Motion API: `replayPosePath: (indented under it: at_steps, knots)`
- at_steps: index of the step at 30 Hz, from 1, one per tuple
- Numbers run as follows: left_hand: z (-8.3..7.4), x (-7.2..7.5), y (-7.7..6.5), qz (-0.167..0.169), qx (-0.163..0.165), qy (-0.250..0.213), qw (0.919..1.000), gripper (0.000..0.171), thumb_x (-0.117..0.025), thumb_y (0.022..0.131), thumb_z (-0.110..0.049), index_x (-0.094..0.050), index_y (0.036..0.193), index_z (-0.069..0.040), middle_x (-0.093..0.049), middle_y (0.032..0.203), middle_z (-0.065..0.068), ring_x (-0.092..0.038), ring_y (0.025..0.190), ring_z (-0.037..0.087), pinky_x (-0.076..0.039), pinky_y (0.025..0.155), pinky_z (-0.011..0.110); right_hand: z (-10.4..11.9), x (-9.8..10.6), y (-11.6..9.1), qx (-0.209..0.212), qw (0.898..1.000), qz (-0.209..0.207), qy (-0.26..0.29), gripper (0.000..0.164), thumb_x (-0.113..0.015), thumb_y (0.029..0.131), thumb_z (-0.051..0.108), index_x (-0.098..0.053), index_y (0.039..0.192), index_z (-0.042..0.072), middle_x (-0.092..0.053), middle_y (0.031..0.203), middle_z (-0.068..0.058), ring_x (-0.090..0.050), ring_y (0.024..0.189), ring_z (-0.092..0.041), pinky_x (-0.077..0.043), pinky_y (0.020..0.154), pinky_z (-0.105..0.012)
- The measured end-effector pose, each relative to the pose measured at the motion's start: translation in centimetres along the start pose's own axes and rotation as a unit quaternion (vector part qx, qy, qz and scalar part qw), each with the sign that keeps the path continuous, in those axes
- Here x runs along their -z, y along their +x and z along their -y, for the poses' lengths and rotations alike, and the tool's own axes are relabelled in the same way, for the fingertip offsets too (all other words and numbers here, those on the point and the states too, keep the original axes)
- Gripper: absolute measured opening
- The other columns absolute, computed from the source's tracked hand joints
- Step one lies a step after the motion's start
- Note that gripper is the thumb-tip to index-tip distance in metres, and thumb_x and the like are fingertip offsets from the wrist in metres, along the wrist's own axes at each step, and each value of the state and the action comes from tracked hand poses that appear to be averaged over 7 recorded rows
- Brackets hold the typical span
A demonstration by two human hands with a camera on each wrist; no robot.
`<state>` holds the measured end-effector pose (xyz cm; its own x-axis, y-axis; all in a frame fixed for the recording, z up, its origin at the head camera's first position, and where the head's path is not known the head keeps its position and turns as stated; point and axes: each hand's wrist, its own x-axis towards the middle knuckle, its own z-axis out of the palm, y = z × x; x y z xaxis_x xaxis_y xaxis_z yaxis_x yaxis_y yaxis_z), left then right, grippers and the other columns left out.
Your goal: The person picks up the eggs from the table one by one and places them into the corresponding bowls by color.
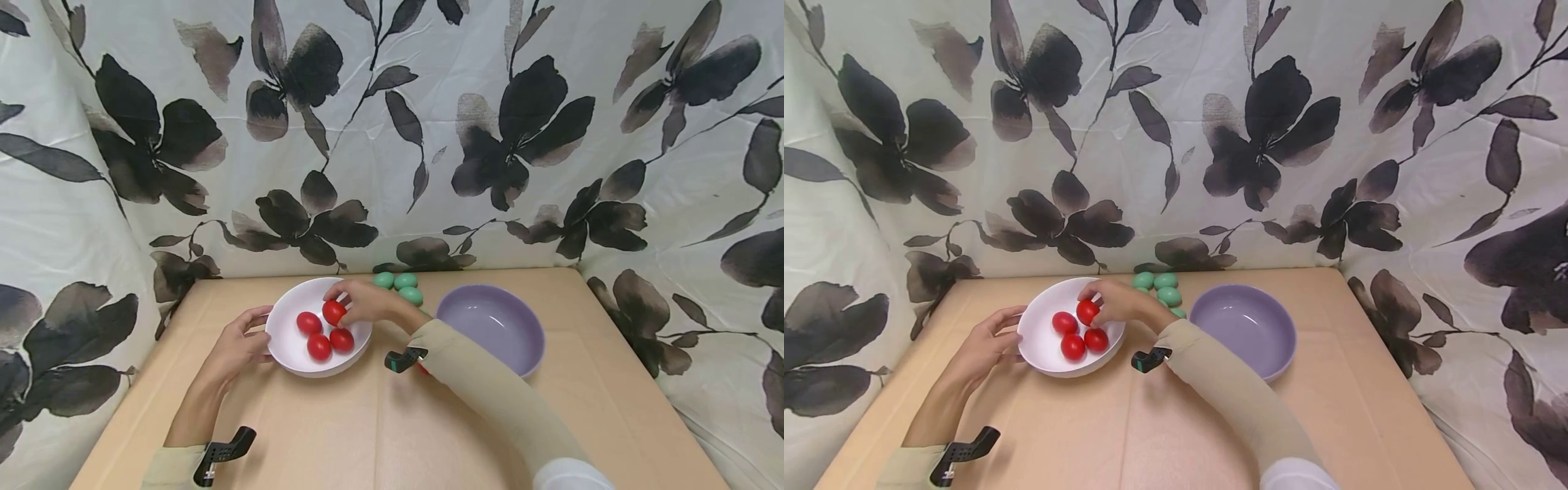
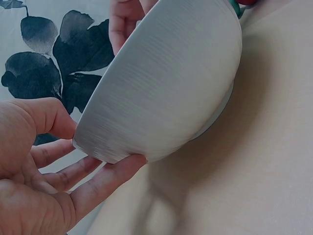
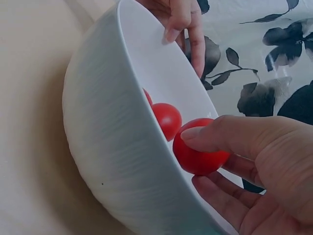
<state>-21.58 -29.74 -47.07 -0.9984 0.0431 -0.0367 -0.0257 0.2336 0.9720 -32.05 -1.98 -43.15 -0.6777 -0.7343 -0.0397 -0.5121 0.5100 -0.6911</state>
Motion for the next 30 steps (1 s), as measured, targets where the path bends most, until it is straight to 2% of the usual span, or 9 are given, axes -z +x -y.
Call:
replayPosePath:
  at_steps: [7,14,22,30]
  knots:
    - [0.1,0.1,-0.3,-0.002,-0.005,-0.001,1.0000,0.060,-0.049,0.096,0.003,-0.034,0.153,0.000,-0.039,0.149,0.029,-0.057,0.122,0.041,-0.063,0.077,0.049,0.6,-0.6,0.6,-0.007,1.000,0.009,-0.025,0.052,-0.081,0.083,0.008,-0.064,0.132,0.012,-0.064,0.121,0.002,-0.063,0.114,-0.015,-0.057,0.085,-0.019]
    - [0.1,0.0,-0.5,-0.001,-0.004,-0.005,1.0000,0.060,-0.050,0.096,0.003,-0.034,0.154,-0.001,-0.039,0.150,0.029,-0.059,0.119,0.037,-0.062,0.078,0.049,1.1,-1.4,1.5,-0.012,0.997,0.008,-0.075,0.048,-0.080,0.085,0.010,-0.065,0.130,0.012,-0.066,0.119,0.002,-0.062,0.109,-0.013,-0.056,0.086,-0.017]
    - [0.1,-0.1,-0.6,-0.002,-0.004,-0.004,1.0000,0.061,-0.051,0.096,0.002,-0.033,0.154,-0.002,-0.039,0.151,0.029,-0.057,0.123,0.041,-0.062,0.079,0.052,1.5,-2.1,1.5,-0.038,0.996,0.004,-0.084,0.049,-0.079,0.087,0.012,-0.063,0.133,0.011,-0.065,0.122,0.000,-0.061,0.108,-0.014,-0.057,0.086,-0.020]
    - [0.0,-0.2,-0.8,-0.004,-0.003,-0.003,1.0000,0.061,-0.050,0.097,0.001,-0.033,0.155,-0.002,-0.038,0.151,0.028,-0.054,0.127,0.046,-0.062,0.079,0.051,1.8,-2.5,1.5,-0.038,0.992,0.019,-0.121,0.051,-0.080,0.088,0.016,-0.062,0.136,0.011,-0.066,0.122,0.000,-0.060,0.107,-0.012,-0.055,0.088,-0.018]
